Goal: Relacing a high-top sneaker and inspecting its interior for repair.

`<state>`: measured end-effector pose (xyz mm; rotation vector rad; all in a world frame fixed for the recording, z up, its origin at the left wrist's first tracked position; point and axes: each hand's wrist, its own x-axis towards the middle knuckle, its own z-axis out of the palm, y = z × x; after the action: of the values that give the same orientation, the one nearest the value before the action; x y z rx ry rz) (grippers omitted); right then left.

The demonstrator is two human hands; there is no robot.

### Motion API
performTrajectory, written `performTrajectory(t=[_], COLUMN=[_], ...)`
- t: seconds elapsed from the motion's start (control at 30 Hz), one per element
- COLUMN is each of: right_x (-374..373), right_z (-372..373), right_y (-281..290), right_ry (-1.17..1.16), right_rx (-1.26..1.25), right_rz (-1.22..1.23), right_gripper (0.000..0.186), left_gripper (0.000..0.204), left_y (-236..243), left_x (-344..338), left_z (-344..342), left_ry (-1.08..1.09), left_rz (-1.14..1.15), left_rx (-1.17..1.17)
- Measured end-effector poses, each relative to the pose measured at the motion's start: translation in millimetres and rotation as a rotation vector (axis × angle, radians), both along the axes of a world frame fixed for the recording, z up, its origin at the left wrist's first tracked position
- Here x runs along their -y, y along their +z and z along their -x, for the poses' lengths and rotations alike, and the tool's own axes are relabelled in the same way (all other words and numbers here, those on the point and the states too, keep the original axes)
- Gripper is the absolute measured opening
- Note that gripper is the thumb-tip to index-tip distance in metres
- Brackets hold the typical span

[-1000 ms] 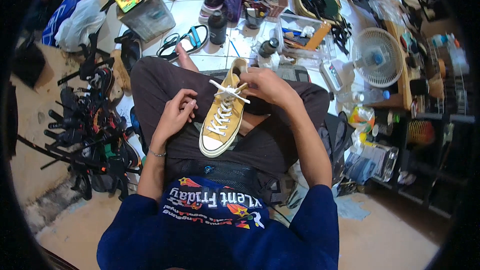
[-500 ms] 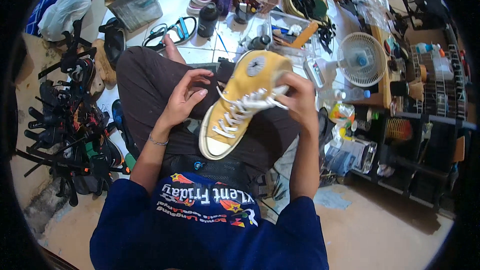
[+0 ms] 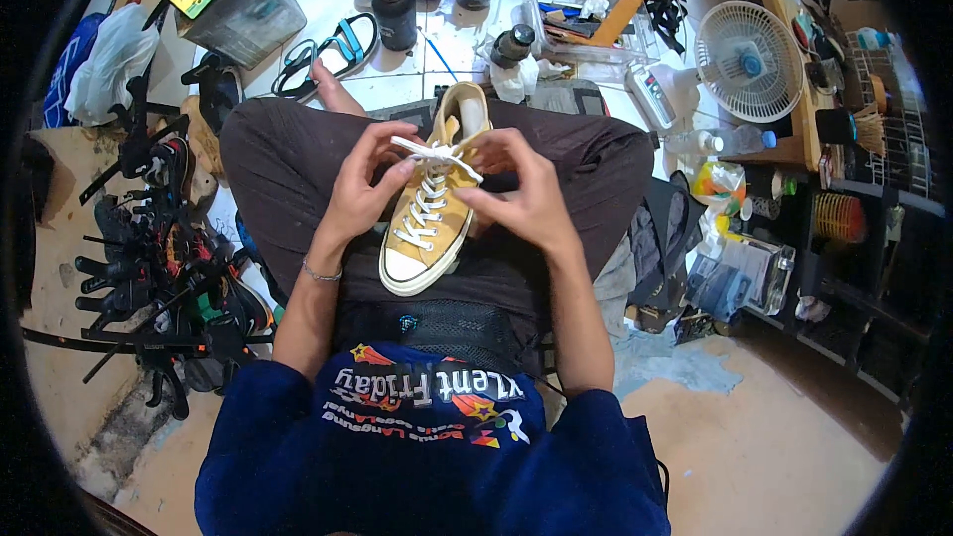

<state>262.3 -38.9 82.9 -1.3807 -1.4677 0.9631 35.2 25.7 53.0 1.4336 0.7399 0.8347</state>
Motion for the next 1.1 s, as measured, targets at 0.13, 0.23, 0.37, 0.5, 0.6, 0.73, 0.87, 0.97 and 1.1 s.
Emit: performTrajectory(t=[0.13,0.23,0.37,0.5,0.6,0.73,0.87,0.97,1.1], right_x=[-1,-3,-7,-8,2,12,9,7,8], right_z=[23,25,18,20,26,22,12,7,-2], right_y=[2,10,14,2,-5,5,27,39,52], right_ry=[-0.11,-0.114,-0.103,-0.165,-0.227,-0.289,-0.127,-0.026,0.117], right_rx=[0.172,0.231,0.274,0.101,-0.056,-0.19,0.397,0.492,0.636], right_rz=[-0.113,-0.177,-0.144,-0.098,-0.017,0.324,0.015,0.017,0.041], right_gripper=[0.018,0.015,0.011,0.011,0.012,0.016,0.017,0.017,0.017], left_gripper=[0.034,0.015,0.017,0.017,0.016,0.018,0.02,0.024,0.024], left_y=[7,13,17,18,17,12,9,10,11], left_x=[-10,-19,-40,-52,-51,-50,-53,-54,-52], left_z=[0,5,4,5,8,7,4,5,4], left_ry=[-0.014,-0.003,-0.127,-0.17,-0.229,-0.257,-0.277,-0.275,-0.296], left_rz=[0.019,-0.172,-0.192,-0.347,-0.319,-0.335,-0.352,-0.369,-0.412], left_rx=[0.03,-0.139,-0.153,-0.197,-0.246,-0.275,-0.268,-0.257,-0.269])
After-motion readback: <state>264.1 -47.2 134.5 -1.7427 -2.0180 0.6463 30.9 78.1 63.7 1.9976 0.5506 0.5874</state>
